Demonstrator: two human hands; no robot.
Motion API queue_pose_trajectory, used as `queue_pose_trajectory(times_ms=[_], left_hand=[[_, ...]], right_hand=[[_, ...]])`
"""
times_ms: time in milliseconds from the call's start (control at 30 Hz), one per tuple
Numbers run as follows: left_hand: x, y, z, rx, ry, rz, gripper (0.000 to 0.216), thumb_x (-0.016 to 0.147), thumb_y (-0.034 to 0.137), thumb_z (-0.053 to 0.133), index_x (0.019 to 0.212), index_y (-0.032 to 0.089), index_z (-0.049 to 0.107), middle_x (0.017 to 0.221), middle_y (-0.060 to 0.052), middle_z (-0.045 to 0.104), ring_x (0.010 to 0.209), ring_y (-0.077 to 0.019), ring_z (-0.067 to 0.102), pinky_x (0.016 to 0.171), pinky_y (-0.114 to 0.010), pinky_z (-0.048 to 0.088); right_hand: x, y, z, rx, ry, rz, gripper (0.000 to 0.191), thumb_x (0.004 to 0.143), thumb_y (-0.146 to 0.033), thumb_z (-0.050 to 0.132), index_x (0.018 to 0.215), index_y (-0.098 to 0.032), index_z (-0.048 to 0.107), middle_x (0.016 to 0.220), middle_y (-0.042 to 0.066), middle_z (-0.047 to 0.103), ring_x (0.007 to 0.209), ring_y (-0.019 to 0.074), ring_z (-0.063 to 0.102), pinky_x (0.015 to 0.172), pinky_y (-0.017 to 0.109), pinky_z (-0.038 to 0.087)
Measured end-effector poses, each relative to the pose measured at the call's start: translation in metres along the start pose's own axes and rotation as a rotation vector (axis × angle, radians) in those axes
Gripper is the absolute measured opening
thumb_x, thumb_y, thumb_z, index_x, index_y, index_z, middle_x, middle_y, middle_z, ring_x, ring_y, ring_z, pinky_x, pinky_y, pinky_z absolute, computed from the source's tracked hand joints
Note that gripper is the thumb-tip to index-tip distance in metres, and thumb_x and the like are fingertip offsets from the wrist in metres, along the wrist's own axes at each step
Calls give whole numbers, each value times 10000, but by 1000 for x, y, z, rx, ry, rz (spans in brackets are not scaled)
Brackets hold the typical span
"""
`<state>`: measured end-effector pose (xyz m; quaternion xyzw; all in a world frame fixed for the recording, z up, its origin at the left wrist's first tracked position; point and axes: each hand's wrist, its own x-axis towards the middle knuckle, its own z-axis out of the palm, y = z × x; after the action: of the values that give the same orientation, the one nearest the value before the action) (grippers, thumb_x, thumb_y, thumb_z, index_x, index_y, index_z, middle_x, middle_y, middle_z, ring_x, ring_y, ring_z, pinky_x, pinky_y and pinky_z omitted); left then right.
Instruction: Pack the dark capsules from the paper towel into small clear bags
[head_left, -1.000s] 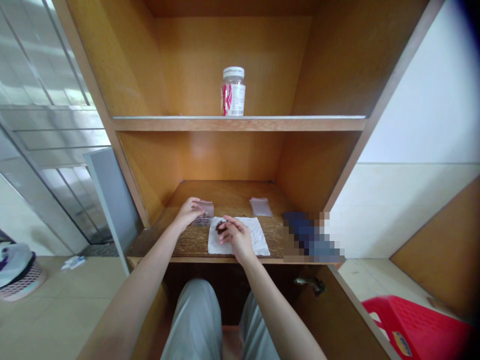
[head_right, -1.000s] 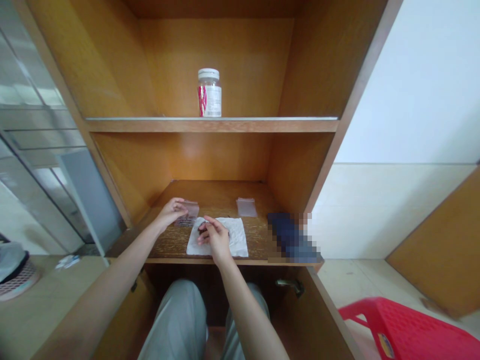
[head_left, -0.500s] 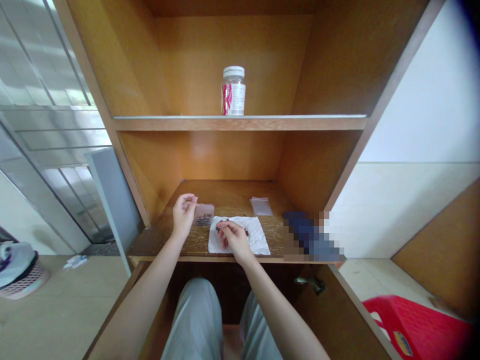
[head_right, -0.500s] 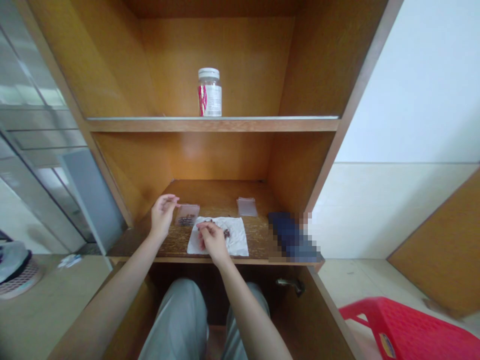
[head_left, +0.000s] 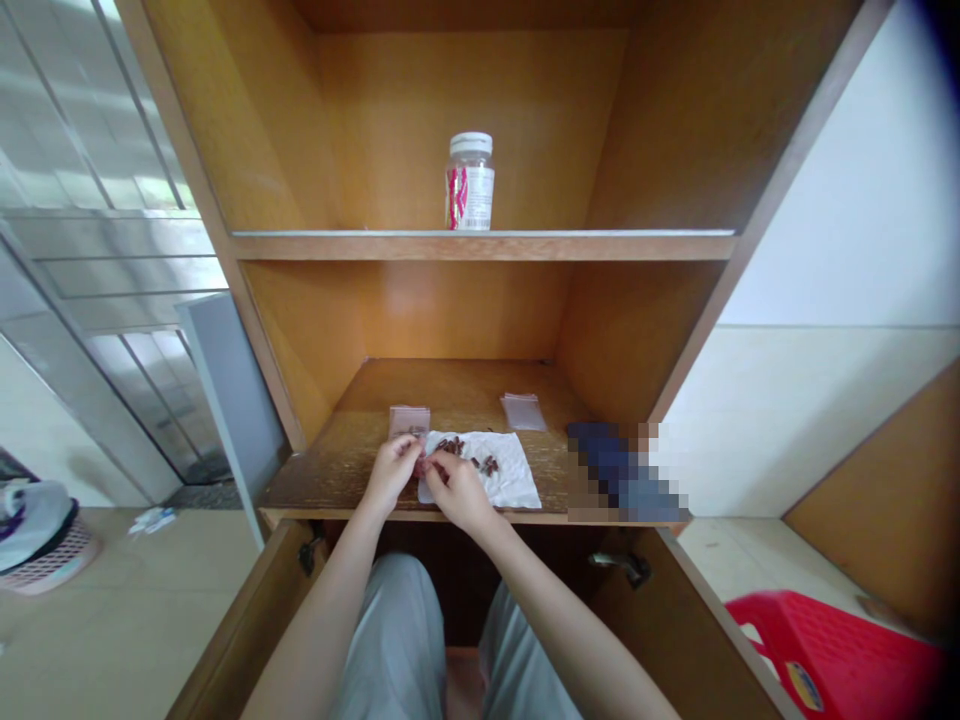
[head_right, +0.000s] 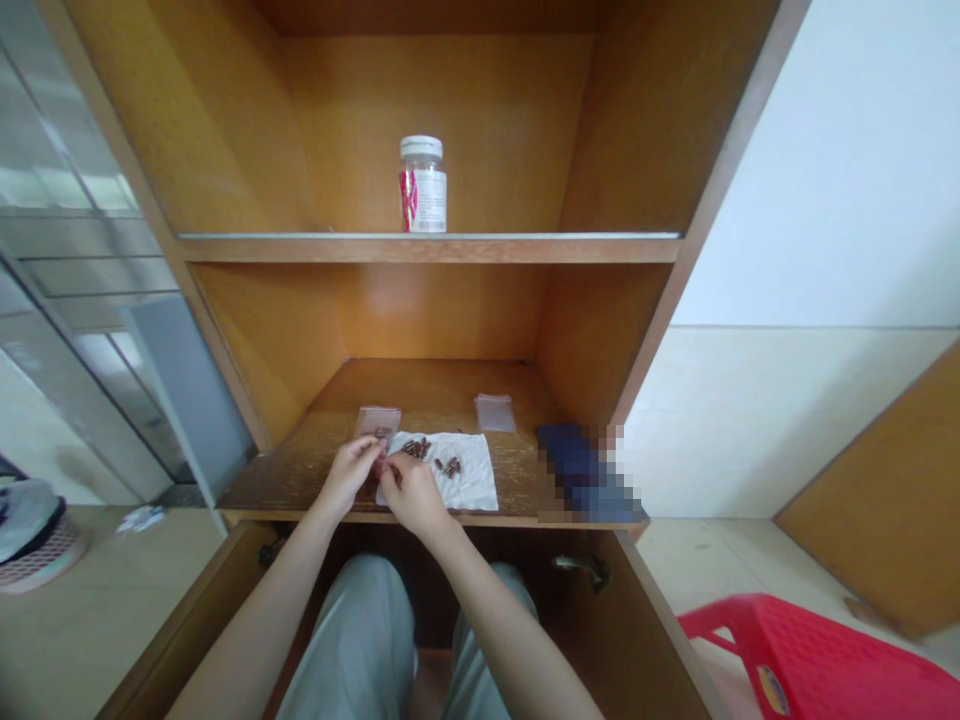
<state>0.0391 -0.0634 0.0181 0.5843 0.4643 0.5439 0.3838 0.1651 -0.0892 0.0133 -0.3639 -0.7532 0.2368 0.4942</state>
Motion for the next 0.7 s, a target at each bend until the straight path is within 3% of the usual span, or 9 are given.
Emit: queue_pose_trajectory(times_ms=[200,400,500,700], left_hand=[[1,-1,0,40,-20,6,253,732,352,528,582,149,522,493,32,492,466,-95,467,463,-199,346],[-2,3,2,-13,-50,-75,260,741,367,514,589,156,501,440,33,500,414,-104,486,453,-212,373],[-2,3,2,-27,-43,-77,259,739,363,520,585,157,495,437,35,501,413,-100,484,450,-209,374],[-1,1,1,-47,-36,-97,258,734,377,523,599,159,497,436,38,505,403,-99,484,444,-212,372]], right_hand=[[6,-5,-10,-45,-14,-39,205,782,-159,399,753,-172,601,696,25,616,616,122,535,603,222,390],[39,35,-60,-255,224,87,194,769,-187,392,795,-162,583,756,58,610,680,151,546,647,251,409],[53,67,-86,-515,321,214,158,737,-234,465,823,-138,558,843,106,583,834,205,524,747,307,401],[60,98,-105,-755,255,550,375,718,-410,527,972,-137,494,1031,148,505,988,281,461,772,387,400]])
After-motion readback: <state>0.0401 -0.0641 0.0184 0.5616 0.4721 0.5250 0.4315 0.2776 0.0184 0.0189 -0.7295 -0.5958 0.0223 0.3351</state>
